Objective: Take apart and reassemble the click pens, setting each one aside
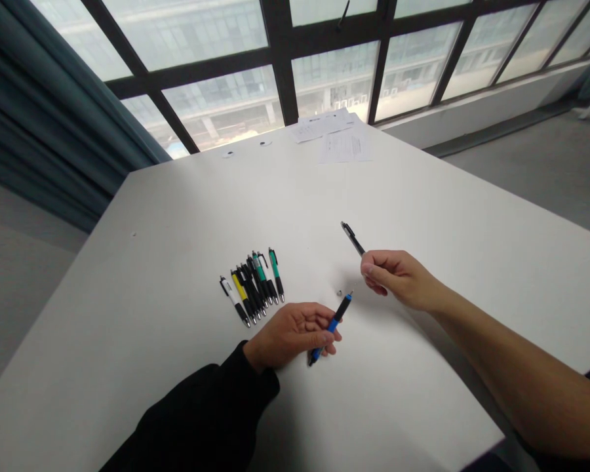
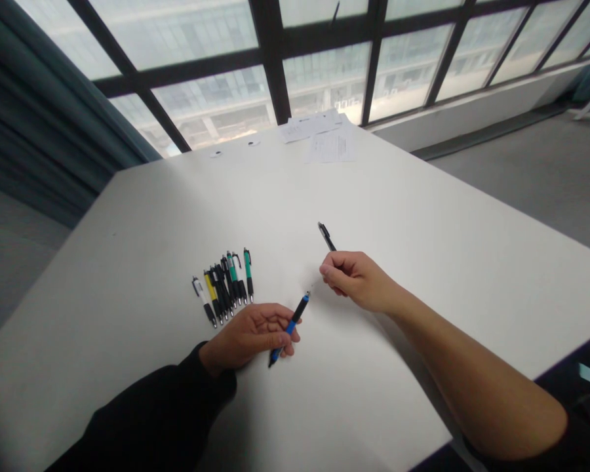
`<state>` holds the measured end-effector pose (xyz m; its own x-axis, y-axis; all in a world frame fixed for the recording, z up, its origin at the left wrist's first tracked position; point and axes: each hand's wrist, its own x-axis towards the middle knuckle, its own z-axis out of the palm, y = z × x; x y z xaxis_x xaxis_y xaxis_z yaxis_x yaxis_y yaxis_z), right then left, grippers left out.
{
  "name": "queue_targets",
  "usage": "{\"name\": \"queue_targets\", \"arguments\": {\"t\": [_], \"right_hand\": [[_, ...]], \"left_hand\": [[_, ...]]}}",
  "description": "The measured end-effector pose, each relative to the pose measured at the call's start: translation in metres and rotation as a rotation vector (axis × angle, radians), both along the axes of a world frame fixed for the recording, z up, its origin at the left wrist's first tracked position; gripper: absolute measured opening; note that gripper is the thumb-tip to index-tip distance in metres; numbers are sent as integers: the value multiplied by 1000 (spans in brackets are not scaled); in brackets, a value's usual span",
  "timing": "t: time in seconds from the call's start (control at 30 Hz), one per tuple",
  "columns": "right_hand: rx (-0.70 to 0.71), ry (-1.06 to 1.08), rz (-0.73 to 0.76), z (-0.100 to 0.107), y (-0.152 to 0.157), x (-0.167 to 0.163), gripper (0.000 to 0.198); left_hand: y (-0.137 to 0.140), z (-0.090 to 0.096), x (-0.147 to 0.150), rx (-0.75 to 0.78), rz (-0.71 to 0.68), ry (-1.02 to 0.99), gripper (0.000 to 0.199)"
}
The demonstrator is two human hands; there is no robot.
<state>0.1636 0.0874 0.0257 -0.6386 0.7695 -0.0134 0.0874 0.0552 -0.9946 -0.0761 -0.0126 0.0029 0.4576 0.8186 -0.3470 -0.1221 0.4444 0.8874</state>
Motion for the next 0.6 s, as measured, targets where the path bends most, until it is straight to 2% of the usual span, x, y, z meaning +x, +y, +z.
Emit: {"name": "queue_targets", "arguments": {"t": [0.23,0.6], "right_hand": [[20,-71,77,2,-2,-1,38],[4,-48,53,1,3,4,39]], "left_hand": [[1,2,0,-9,-3,8,37],[1,2,0,-13,13,6,36]]}}
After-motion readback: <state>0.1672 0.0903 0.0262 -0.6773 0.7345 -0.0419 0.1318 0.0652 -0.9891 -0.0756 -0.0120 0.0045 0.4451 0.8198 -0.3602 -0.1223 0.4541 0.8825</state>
